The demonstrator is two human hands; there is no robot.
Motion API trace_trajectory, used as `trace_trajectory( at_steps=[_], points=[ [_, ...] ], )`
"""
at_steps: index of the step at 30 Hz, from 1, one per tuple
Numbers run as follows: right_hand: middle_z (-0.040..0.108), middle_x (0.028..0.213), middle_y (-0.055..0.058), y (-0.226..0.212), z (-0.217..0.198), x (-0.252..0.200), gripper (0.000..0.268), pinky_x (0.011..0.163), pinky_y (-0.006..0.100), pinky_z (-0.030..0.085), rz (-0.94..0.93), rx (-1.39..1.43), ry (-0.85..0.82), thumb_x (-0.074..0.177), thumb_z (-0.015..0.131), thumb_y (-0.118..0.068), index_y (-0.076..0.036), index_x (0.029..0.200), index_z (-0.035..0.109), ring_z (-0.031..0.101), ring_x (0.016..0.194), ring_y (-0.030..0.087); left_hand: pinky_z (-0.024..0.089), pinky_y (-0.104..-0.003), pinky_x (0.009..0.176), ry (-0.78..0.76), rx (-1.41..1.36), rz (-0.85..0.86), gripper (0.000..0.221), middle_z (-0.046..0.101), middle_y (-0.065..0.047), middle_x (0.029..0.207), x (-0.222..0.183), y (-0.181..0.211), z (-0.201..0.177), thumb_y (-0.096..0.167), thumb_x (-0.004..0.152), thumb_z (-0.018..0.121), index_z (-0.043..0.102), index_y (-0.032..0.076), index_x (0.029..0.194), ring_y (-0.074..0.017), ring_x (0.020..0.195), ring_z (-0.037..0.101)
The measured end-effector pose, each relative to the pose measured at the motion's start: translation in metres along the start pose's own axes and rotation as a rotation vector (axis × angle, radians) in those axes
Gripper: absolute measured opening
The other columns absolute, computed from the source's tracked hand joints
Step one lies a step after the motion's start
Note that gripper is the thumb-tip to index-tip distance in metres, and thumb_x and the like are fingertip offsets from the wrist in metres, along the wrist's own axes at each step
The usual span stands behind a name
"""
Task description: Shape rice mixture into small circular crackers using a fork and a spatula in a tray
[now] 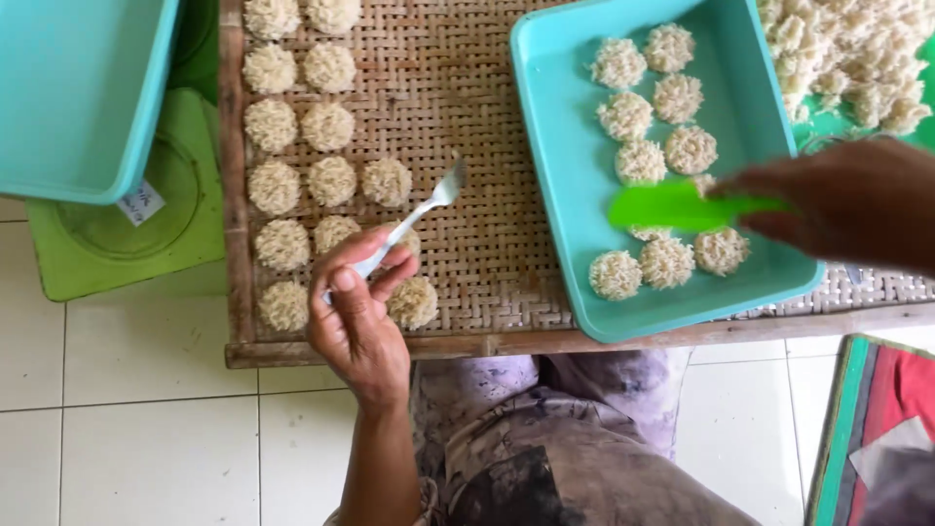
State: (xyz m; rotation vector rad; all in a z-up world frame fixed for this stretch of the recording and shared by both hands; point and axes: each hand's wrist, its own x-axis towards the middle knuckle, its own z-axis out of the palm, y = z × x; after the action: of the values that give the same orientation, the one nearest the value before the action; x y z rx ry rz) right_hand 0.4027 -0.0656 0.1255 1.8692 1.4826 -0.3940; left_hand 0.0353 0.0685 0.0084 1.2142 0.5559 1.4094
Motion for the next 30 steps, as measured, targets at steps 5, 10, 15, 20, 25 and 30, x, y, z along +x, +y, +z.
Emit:
trace_trajectory(
  at_steps=[5, 10, 15, 20, 25, 30],
  points=[
    [0.080, 0.088, -0.018, -0.013, 0.025, -0.017, 0.029, 0.054, 0.015, 0.063, -0.130, -0.056, -0.350, 0.096, 0.047, -0.054, -0.048, 0.124, 0.048, 0.076, 0.056, -0.002, 0.069, -0.032, 0.092, -0.073, -0.024, -0.057, 0.023, 0.064, -0.015, 0.129, -0.017, 0.000, 0.022, 0.016, 0.113, 0.044, 0.059, 0.005, 0.128, -0.0229, 0.105, 0.072],
    [0.080, 0.091, -0.017, -0.048, 0.007, -0.008, 0.021, 0.061, 0.018, 0.065, -0.234, 0.052, -0.352, 0.096, 0.054, -0.046, -0.035, 0.103, 0.071, 0.075, 0.061, 0.001, 0.068, -0.034, 0.091, -0.062, -0.010, -0.087, 0.024, 0.062, -0.016, 0.127, -0.022, 0.018, 0.025, 0.017, 0.112, 0.043, 0.057, 0.002, 0.124, -0.0238, 0.102, 0.071],
    [0.077, 0.094, -0.006, -0.053, -0.022, 0.013, 0.043, 0.050, 0.018, 0.062, -0.347, -0.037, -0.118, 0.095, 0.056, -0.015, -0.038, 0.130, 0.056, 0.069, 0.055, 0.008, 0.066, -0.035, 0.093, -0.025, 0.005, -0.110, 0.025, 0.062, -0.016, 0.128, -0.021, 0.024, 0.017, 0.017, 0.112, 0.041, 0.057, 0.002, 0.123, -0.0231, 0.103, 0.070],
    [0.077, 0.102, -0.007, -0.043, -0.067, 0.032, 0.040, 0.054, 0.020, 0.066, -0.217, -0.045, 0.024, 0.092, 0.058, -0.026, -0.036, 0.130, 0.057, 0.076, 0.061, 0.009, 0.067, -0.034, 0.093, -0.028, 0.011, -0.089, 0.026, 0.062, -0.015, 0.127, -0.019, 0.022, 0.015, 0.018, 0.112, 0.040, 0.057, 0.002, 0.122, -0.0230, 0.102, 0.071],
    [0.079, 0.092, -0.002, 0.010, -0.061, 0.057, 0.033, 0.043, 0.018, 0.066, -0.090, -0.018, 0.164, 0.099, 0.053, -0.032, -0.031, 0.132, 0.054, 0.075, 0.046, 0.007, 0.067, -0.035, 0.091, -0.007, 0.015, -0.118, 0.025, 0.061, -0.016, 0.127, -0.019, 0.020, 0.014, 0.017, 0.111, 0.040, 0.058, 0.001, 0.121, -0.0233, 0.101, 0.070],
    [0.078, 0.106, -0.018, -0.013, -0.044, 0.030, 0.035, 0.073, 0.021, 0.071, -0.015, -0.214, -0.197, 0.100, 0.040, -0.053, -0.059, 0.134, 0.046, 0.080, 0.072, 0.002, 0.068, -0.035, 0.091, -0.055, 0.020, -0.112, 0.025, 0.061, -0.017, 0.128, -0.018, 0.010, 0.016, 0.015, 0.112, 0.040, 0.058, 0.001, 0.122, -0.0245, 0.102, 0.071]
  ],
)
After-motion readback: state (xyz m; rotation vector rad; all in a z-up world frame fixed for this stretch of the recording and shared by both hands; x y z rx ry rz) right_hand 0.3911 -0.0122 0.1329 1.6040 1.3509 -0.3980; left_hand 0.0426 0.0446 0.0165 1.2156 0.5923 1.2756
